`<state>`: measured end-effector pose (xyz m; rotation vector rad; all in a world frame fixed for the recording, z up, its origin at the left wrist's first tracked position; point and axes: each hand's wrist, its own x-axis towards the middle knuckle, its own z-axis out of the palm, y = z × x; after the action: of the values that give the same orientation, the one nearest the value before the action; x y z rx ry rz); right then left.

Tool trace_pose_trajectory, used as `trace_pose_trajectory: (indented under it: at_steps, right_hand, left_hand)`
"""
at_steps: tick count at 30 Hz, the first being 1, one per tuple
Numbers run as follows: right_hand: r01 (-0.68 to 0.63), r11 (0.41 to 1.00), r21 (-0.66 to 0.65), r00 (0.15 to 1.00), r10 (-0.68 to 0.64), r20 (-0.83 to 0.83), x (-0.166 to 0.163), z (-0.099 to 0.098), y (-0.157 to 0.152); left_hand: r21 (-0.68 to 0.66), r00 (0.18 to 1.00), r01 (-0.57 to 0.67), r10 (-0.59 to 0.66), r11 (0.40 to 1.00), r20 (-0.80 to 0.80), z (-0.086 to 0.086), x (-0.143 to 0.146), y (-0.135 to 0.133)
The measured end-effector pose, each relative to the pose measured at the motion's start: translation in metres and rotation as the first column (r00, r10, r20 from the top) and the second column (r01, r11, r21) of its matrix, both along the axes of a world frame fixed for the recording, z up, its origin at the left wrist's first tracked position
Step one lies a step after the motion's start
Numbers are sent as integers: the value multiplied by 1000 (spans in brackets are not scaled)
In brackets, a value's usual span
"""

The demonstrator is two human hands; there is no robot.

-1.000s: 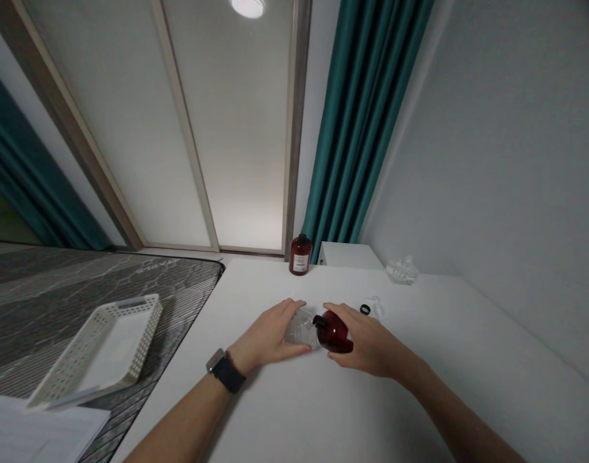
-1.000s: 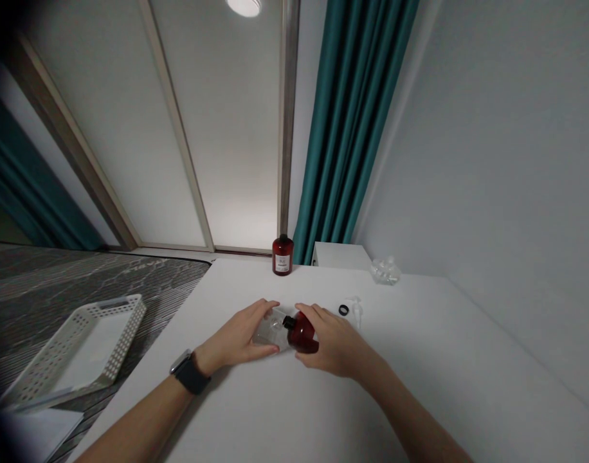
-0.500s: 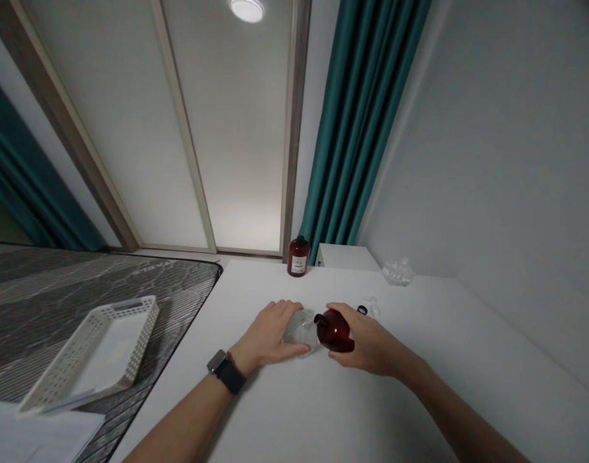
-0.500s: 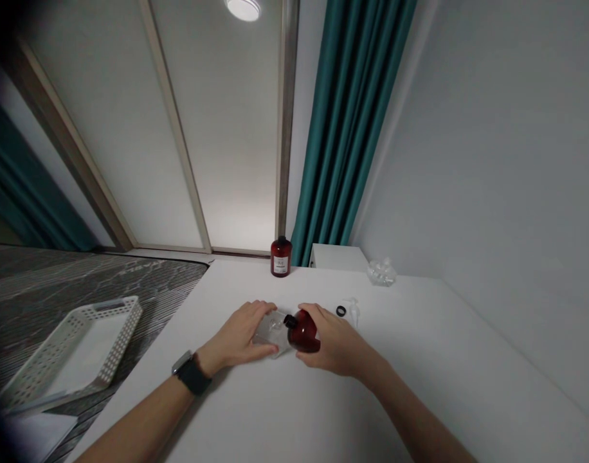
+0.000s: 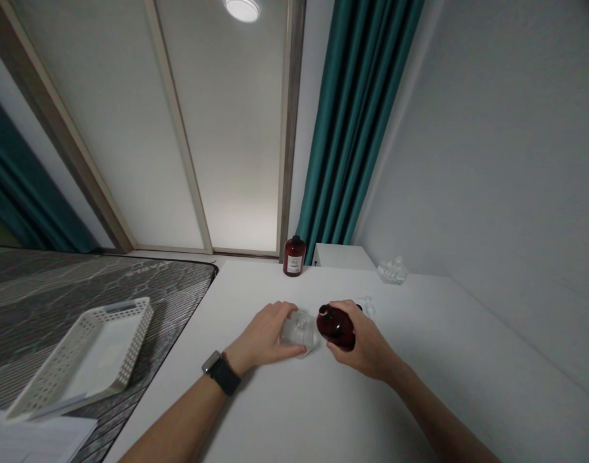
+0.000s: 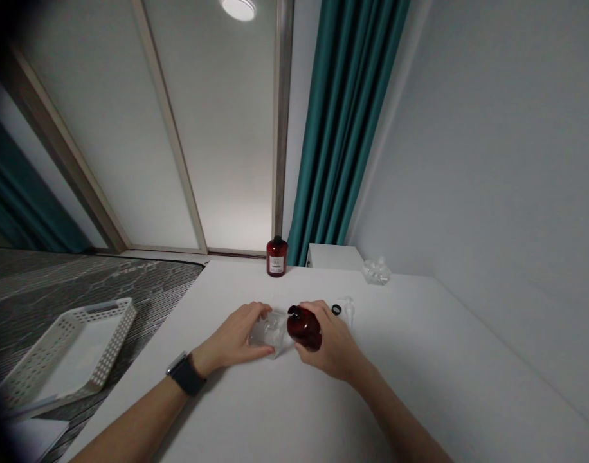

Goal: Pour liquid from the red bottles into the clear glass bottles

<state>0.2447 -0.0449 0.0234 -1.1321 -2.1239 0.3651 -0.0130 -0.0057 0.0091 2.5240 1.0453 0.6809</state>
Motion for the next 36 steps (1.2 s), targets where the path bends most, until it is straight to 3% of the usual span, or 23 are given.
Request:
trace_pose_trajectory:
  at_steps: [7,16,36]
  right_hand:
    - [48,999,-5,999,-48,23,0,-4,-1]
    - [15,993,114,997,-24,79,-11,-6,-6]
    - [16,998,-58,918,9,397,0,21,-8]
  left_hand:
    - [5,999,-34,34,999,-4,-2,4,-1]
    - [-13,1000,-11,10,1000,-11,-4,5,-2]
    - [91,993,-2,12,996,-114,11,10,-13]
